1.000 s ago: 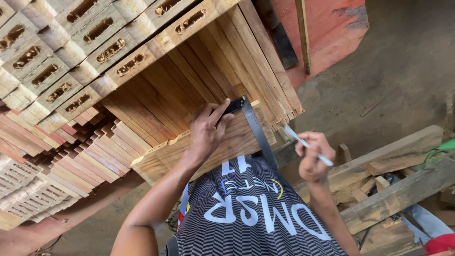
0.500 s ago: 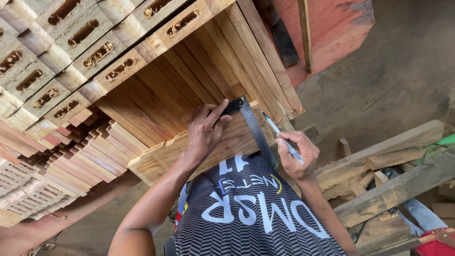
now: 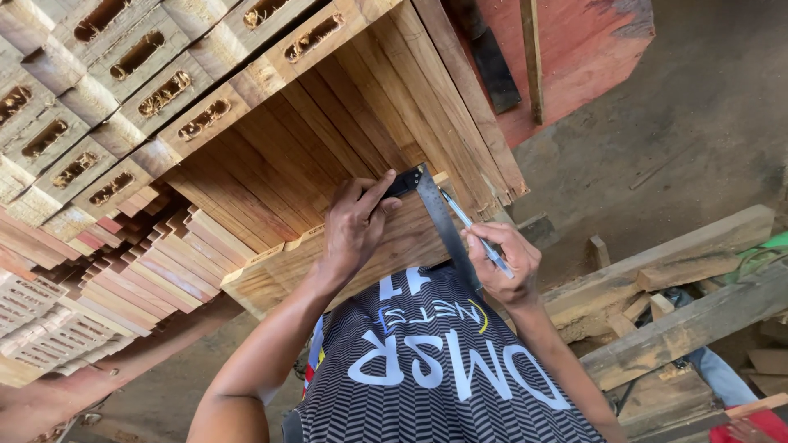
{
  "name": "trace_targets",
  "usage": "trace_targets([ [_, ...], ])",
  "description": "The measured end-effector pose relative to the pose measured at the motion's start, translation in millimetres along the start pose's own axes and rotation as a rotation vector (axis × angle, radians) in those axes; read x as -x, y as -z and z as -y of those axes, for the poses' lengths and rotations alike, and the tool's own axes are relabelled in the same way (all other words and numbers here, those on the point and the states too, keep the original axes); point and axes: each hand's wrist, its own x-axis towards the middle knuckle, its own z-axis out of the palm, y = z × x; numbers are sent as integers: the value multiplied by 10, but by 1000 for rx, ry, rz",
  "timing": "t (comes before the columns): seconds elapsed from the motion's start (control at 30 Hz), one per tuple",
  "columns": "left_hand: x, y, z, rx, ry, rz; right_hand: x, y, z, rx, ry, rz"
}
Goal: Marking wooden boards with a try square and pen for woodworking
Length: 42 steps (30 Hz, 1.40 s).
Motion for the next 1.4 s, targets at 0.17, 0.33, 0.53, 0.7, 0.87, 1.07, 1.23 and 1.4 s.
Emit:
trace_targets([
  [0.17, 1, 0, 7, -7, -13, 4, -5, -11, -33, -6, 42, 7],
  [0.33, -2, 6, 7, 9, -6, 4, 3, 2, -42, -5, 32, 24],
  [0.53, -15, 19, -20, 26, -11, 0, 26, 4, -51, -1, 21, 31],
  [0.7, -16, 19, -21, 14, -13, -4, 21, -4, -50, 5, 37, 27],
  [0.87, -21, 21, -20, 0, -22, 6, 0, -7, -18, 7, 32, 18],
  [1.07, -35, 42, -53, 23, -10, 7, 3, 9, -39, 29, 61, 40],
  [1.23, -16, 15, -34, 9, -14, -6, -48, 57, -21, 25, 59, 82],
  [1.4, 4, -8, -11, -30, -44, -24, -74, 112, 19, 18, 92, 102],
])
